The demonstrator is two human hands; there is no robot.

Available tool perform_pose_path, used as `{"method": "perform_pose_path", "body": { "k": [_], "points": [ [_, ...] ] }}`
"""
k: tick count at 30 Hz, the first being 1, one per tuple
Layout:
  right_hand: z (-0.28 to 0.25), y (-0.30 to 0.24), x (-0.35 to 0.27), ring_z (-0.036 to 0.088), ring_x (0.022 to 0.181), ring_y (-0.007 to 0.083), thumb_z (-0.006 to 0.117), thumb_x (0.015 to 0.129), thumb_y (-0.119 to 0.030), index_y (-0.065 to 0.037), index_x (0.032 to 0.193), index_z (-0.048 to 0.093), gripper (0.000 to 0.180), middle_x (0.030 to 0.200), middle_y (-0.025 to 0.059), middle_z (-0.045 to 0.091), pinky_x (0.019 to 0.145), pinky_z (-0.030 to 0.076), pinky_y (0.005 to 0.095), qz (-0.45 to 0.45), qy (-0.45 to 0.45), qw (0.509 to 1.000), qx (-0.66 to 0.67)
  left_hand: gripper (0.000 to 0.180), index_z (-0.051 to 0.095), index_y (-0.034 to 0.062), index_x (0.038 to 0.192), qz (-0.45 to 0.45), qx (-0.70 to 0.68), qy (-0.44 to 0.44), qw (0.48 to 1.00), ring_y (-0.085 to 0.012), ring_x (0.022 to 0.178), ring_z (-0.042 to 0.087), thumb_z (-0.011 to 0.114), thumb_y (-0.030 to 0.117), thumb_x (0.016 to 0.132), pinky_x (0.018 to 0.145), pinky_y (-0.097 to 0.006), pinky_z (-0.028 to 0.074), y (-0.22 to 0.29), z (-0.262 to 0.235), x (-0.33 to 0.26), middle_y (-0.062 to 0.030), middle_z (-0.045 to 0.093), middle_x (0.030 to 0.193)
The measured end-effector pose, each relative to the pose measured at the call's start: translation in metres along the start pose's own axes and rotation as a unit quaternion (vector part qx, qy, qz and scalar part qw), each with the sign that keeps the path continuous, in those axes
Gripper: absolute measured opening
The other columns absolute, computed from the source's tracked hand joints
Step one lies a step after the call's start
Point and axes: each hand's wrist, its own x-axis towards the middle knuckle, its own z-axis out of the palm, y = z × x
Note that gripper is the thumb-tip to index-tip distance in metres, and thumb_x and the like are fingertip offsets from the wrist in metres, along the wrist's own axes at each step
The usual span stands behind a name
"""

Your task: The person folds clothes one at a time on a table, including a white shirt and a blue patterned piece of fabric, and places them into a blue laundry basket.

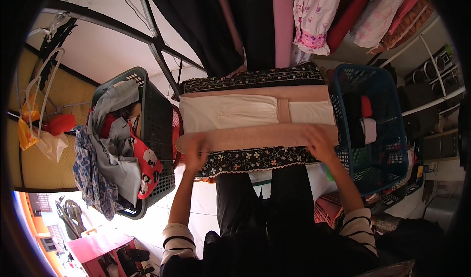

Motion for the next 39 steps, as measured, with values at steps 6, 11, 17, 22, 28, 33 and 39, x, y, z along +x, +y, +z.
{"method": "perform_pose_path", "body": {
  "k": [6, 11, 17, 22, 28, 33, 39],
  "points": [
    [0.014, 0.0, 0.0, 0.033, 0.129, 0.0288, 0.054, 0.077, 0.0, -0.001, 0.13, 0.042, 0.055, 0.138, 0.0107, 0.038, 0.107, 0.031, 0.0395, -0.033, -0.112, 0.992, -0.049, 0.063, 0.044, 0.0029, 0.13, 0.066, 0.061, -0.145, 0.985, -0.0315, 0.127, 0.038, 0.057, -0.005, 0.069, 0.105, -0.044, 0.03, 0.015, 0.002, 0.004, -0.0155, 0.047, 0.131],
    [0.007, 0.016, -0.004, 0.035, 0.129, 0.0268, 0.055, 0.077, -0.002, -0.001, 0.131, 0.042, 0.056, 0.137, 0.0112, 0.04, 0.107, 0.03, 0.0371, -0.059, -0.106, 0.989, -0.085, 0.065, 0.045, 0.0034, 0.13, 0.076, 0.088, -0.171, 0.978, -0.0298, 0.124, 0.042, 0.052, -0.01, 0.066, 0.102, -0.038, 0.036, -0.014, -0.012, 0.006, -0.0157, 0.047, 0.131],
    [-0.037, 0.012, 0.003, 0.056, 0.108, 0.0293, 0.05, 0.072, 0.005, -0.003, 0.121, 0.054, 0.049, 0.119, 0.0165, 0.056, 0.089, 0.047, 0.0384, 0.094, -0.217, 0.971, 0.031, 0.058, 0.055, 0.0053, 0.121, -0.029, 0.069, -0.278, 0.958, -0.0327, 0.107, 0.055, 0.048, -0.011, 0.066, 0.09, -0.037, 0.045, 0.013, -0.047, 0.025, -0.0186, 0.058, 0.116],
    [-0.061, 0.047, 0.01, 0.063, 0.089, 0.0286, 0.049, 0.071, 0.008, 0.001, 0.106, 0.06, 0.037, 0.096, 0.0213, 0.063, 0.076, 0.049, 0.0347, 0.146, -0.208, 0.959, 0.128, 0.038, 0.063, 0.0013, 0.108, -0.137, 0.013, -0.354, 0.925, -0.0307, 0.076, 0.064, 0.049, -0.006, 0.073, 0.074, -0.033, 0.049, 0.025, -0.076, 0.055, -0.0174, 0.067, 0.088],
    [-0.053, 0.087, 0.037, 0.062, 0.079, 0.0291, 0.057, 0.078, -0.002, 0.002, 0.096, 0.057, 0.019, 0.082, 0.0208, 0.061, 0.07, 0.047, 0.0347, 0.233, -0.083, 0.95, 0.191, 0.021, 0.065, -0.0012, 0.1, -0.251, -0.234, -0.217, 0.914, -0.0113, 0.068, 0.057, 0.06, 0.008, 0.082, 0.066, -0.03, 0.048, -0.076, -0.054, 0.056, -0.0078, 0.065, 0.076],
    [-0.043, 0.071, 0.046, 0.06, 0.085, 0.0362, 0.061, 0.078, -0.009, -0.001, 0.097, 0.058, 0.021, 0.087, 0.0191, 0.062, 0.071, 0.048, 0.0409, 0.277, -0.092, 0.956, 0.011, 0.02, 0.063, -0.0024, 0.095, -0.235, -0.099, -0.175, 0.951, -0.013, 0.07, 0.058, 0.064, 0.01, 0.08, 0.064, -0.03, 0.048, -0.081, -0.041, 0.067, -0.0075, 0.065, 0.078],
    [-0.044, 0.047, 0.043, 0.05, 0.109, 0.0342, 0.064, 0.074, -0.009, -0.003, 0.112, 0.054, 0.04, 0.124, 0.0152, 0.049, 0.089, 0.042, 0.0433, 0.188, -0.023, 0.979, -0.077, 0.034, 0.055, 0.0008, 0.107, -0.113, 0.041, 0.028, 0.992, -0.0312, 0.09, 0.059, 0.063, 0.006, 0.074, 0.079, -0.039, 0.046, -0.043, -0.032, 0.063, -0.0159, 0.061, 0.097]
  ]
}}
